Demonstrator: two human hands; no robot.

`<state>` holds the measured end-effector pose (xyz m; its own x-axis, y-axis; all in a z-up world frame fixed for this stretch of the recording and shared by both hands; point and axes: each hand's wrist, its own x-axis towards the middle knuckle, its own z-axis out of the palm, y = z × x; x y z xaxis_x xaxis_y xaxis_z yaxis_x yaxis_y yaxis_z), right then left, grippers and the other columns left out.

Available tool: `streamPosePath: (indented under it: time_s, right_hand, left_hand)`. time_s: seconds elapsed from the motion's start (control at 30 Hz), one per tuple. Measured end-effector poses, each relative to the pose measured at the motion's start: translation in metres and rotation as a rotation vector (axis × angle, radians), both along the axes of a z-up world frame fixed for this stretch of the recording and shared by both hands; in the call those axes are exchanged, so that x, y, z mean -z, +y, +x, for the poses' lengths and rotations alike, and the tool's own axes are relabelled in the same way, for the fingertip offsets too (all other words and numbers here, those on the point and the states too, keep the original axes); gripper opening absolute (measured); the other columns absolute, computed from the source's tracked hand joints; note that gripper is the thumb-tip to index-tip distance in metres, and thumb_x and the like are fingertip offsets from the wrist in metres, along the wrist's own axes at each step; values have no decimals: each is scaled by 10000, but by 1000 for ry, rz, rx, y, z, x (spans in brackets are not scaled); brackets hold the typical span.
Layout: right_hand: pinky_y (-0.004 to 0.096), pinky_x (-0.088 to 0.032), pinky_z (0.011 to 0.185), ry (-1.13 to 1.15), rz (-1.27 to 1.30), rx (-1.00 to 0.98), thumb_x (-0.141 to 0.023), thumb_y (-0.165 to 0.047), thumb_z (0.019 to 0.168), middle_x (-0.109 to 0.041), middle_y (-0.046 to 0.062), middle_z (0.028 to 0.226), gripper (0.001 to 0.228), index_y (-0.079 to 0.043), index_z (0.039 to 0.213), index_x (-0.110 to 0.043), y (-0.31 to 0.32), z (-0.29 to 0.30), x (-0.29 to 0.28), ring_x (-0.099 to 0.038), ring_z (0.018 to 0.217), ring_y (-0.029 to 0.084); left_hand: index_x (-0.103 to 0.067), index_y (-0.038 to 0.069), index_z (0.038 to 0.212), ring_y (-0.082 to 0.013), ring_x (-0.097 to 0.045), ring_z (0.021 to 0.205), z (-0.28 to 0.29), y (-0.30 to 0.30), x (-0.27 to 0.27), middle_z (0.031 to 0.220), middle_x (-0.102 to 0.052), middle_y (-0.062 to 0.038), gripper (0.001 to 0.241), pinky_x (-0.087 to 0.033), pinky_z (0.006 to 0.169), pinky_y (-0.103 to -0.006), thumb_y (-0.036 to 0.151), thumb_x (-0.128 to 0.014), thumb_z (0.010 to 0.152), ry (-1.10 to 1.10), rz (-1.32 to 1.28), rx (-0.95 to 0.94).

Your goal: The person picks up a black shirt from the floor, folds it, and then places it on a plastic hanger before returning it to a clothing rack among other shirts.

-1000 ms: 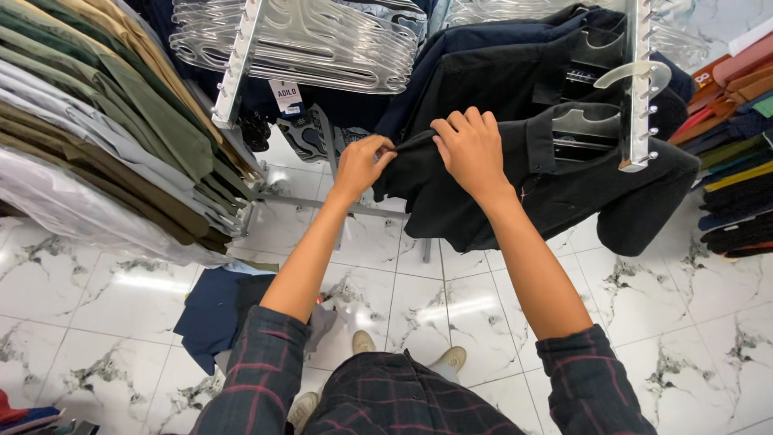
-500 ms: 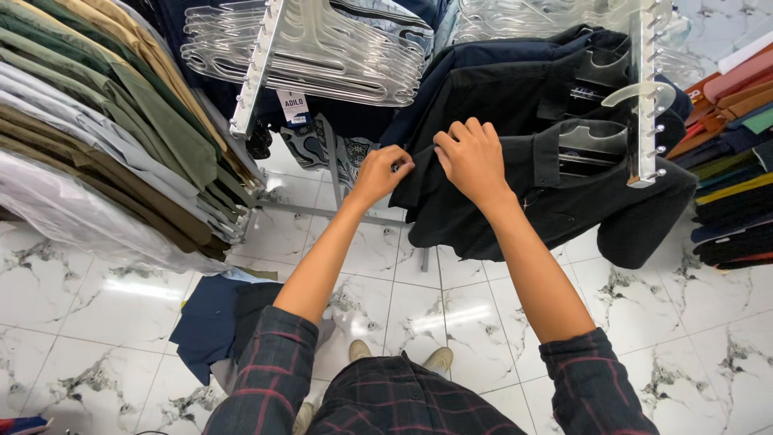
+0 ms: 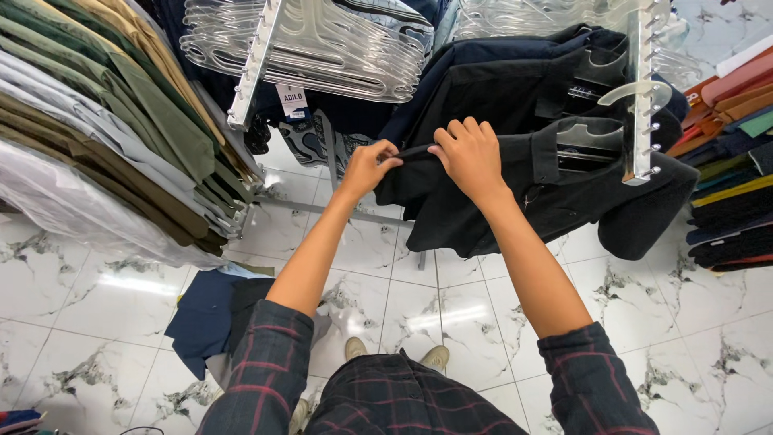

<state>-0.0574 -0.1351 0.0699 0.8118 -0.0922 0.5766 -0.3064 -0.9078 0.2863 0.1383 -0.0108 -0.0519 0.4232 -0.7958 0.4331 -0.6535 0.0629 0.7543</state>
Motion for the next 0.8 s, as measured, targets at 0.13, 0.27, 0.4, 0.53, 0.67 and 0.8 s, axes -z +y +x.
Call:
streamPosePath:
  time_s: [0.13, 0.27, 0.4, 0.53, 0.67, 0.8]
  right_hand:
    - [314, -412, 704, -16, -34, 5, -828, -305, 869, -571, -11, 780, 211, -199, 877, -646, -2, 2, 6, -566, 766, 182]
    - [316, -410, 704, -51, -64, 2, -802, -295, 896, -562, -5, 774, 201, -192, 861, -632, -1, 7, 6, -558, 758, 188]
    - [318, -414, 697, -100, -96, 9, -796, -334, 903, -546, -3, 760, 244, -182, 867, -608, -5, 11, 9, -557, 749, 188]
    - [316, -417, 719, -107, -131, 3, -810, -360, 882, -540, -2, 754, 265, -183, 903, -613, -8, 11, 12, -556, 769, 189]
    - [333, -424, 733, -115, -122, -5, -805, -346, 890, -555, 13, 763, 254, -173, 913, -620, -9, 10, 13, -561, 788, 209]
    - [349, -439, 802, -170, -67, -69, -794, -249, 916, -613, 41, 824, 166, -139, 960, -677, -4, 6, 11, -576, 931, 242]
  left_hand:
    - [-770, 171, 1036, -229, -743, 885, 25, -2, 18, 893, -775, -17, 79, -568, 802, -317, 140, -722, 982, 67, -91, 27]
    - [-749, 133, 1098, -253, -737, 856, 21, 2, 7, 896, -768, -67, 129, -571, 758, -353, 137, -634, 1039, 97, -118, -31]
    - [-730, 139, 1047, -258, -727, 830, 14, 11, -2, 860, -748, -59, 103, -575, 722, -345, 203, -648, 1044, -52, -222, -174]
    - [-666, 170, 923, -154, -643, 767, 18, 32, -8, 743, -634, 38, 201, -527, 682, -261, 339, -666, 1034, -393, -244, -258]
    - [-625, 173, 876, -198, -580, 781, 40, 43, -5, 725, -567, 9, 357, -491, 715, -305, 520, -683, 938, -687, -242, -190]
    - [-653, 189, 849, -158, -537, 858, 57, 52, 7, 767, -558, 50, 259, -368, 826, -330, 411, -756, 937, -651, -154, -298]
